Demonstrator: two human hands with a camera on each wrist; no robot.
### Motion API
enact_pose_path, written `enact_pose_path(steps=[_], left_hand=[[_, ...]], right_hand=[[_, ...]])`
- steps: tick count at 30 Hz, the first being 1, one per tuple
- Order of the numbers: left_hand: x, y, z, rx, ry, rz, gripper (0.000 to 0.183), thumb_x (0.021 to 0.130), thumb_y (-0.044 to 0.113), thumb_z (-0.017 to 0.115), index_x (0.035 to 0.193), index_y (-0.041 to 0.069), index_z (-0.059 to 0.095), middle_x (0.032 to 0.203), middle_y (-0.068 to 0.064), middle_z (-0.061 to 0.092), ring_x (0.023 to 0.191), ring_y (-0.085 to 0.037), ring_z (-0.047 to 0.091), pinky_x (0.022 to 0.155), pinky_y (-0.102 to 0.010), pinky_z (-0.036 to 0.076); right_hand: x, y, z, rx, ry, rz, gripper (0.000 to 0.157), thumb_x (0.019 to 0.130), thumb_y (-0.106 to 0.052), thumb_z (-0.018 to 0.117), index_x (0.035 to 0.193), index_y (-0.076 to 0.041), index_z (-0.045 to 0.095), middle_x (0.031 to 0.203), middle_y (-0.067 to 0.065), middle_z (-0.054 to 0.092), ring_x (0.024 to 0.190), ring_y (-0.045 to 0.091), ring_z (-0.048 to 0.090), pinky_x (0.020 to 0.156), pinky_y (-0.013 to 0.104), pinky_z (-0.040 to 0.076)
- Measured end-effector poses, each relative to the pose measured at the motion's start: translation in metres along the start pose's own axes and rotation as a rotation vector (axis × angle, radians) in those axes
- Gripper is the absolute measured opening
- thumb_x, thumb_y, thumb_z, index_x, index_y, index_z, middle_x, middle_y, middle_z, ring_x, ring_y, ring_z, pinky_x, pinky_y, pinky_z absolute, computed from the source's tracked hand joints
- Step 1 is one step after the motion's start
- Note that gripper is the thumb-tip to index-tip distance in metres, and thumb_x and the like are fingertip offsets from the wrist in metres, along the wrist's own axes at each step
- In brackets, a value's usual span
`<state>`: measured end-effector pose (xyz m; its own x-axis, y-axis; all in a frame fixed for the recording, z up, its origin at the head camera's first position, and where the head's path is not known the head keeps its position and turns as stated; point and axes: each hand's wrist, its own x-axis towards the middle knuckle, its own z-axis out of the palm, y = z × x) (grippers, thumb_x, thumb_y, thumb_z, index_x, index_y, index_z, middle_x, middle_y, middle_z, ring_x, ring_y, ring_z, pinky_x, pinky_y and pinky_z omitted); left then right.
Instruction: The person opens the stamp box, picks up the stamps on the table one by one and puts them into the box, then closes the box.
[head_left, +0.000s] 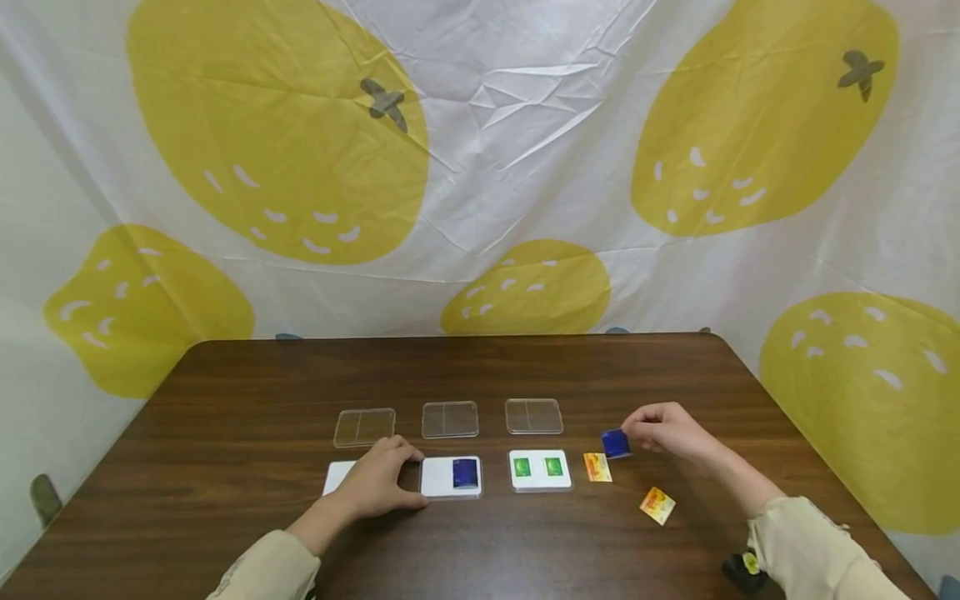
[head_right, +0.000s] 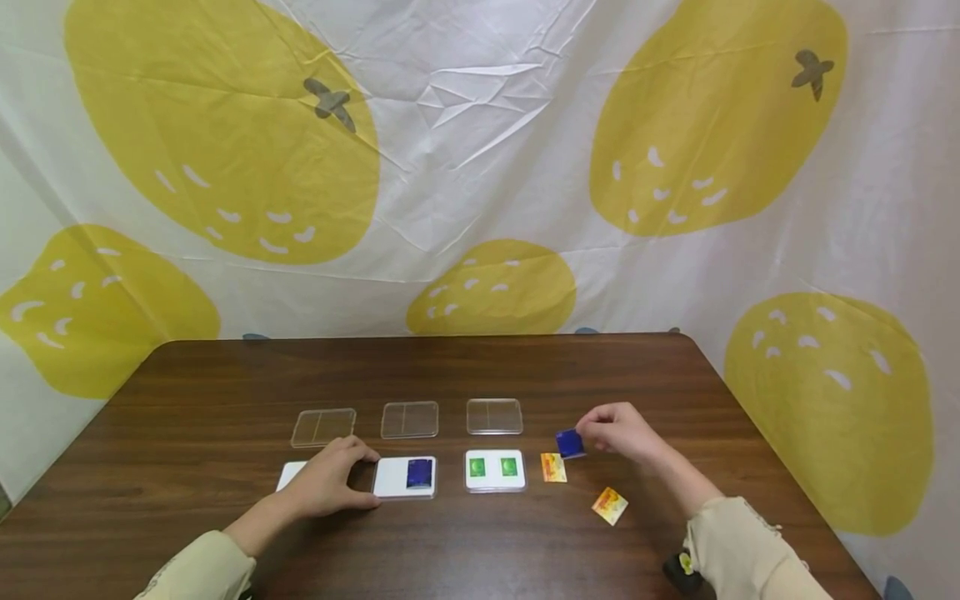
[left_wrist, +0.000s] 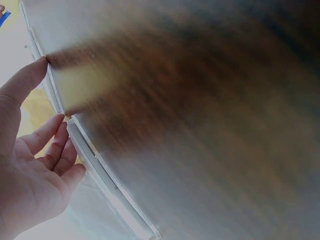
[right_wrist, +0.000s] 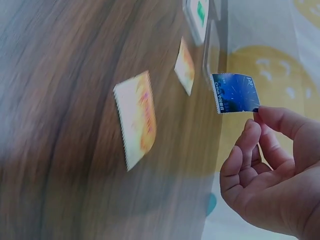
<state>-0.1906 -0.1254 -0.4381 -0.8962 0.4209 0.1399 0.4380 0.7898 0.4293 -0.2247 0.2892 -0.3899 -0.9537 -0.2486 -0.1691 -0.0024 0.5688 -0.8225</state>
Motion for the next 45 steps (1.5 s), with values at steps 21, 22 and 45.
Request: enact_pose_path(steps=[21,22,45], left_hand=[[-0.001,-0.001,0.001,-0.004,-0.007,-0.016,0.054,0.06,0.035,0.081,0.1,0.004,0.064,0.093,-0.002,0.056,0.091,-0.019,0.051,0.08,-0.04,0.045],[-0.001,-0.001,0.001,-0.003,-0.006,-0.017,0.054,0.06,0.035,0.081,0.1,0.004,0.064,0.093,-0.002,0.056,0.091,-0.019,0.051,0.08,-0.04,0.045],[0.0,0.0,0.0,0.004,0.0,0.012,0.053,0.06,0.035,0.081,0.099,0.004,0.064,0.092,-0.002,0.056,0.09,-0.019,0.051,0.079,-0.04,0.045]], right_hand=[[0.027,-0.056,0.064,0.086,-0.044,-0.058,0.019,0.086,-0.009,0.056,0.091,0.007,0.065,0.067,0.0,0.054,0.054,0.009,0.042,0.051,0.023,0.039],[0.029,-0.059,0.068,0.096,-0.049,-0.058,0.018,0.085,-0.009,0.056,0.09,0.007,0.065,0.066,0.0,0.053,0.053,0.008,0.041,0.05,0.022,0.038],[0.045,-0.088,0.148,0.204,-0.036,-0.043,0.018,0.082,-0.011,0.06,0.089,0.004,0.068,0.071,-0.004,0.056,0.06,0.009,0.042,0.052,0.022,0.035]])
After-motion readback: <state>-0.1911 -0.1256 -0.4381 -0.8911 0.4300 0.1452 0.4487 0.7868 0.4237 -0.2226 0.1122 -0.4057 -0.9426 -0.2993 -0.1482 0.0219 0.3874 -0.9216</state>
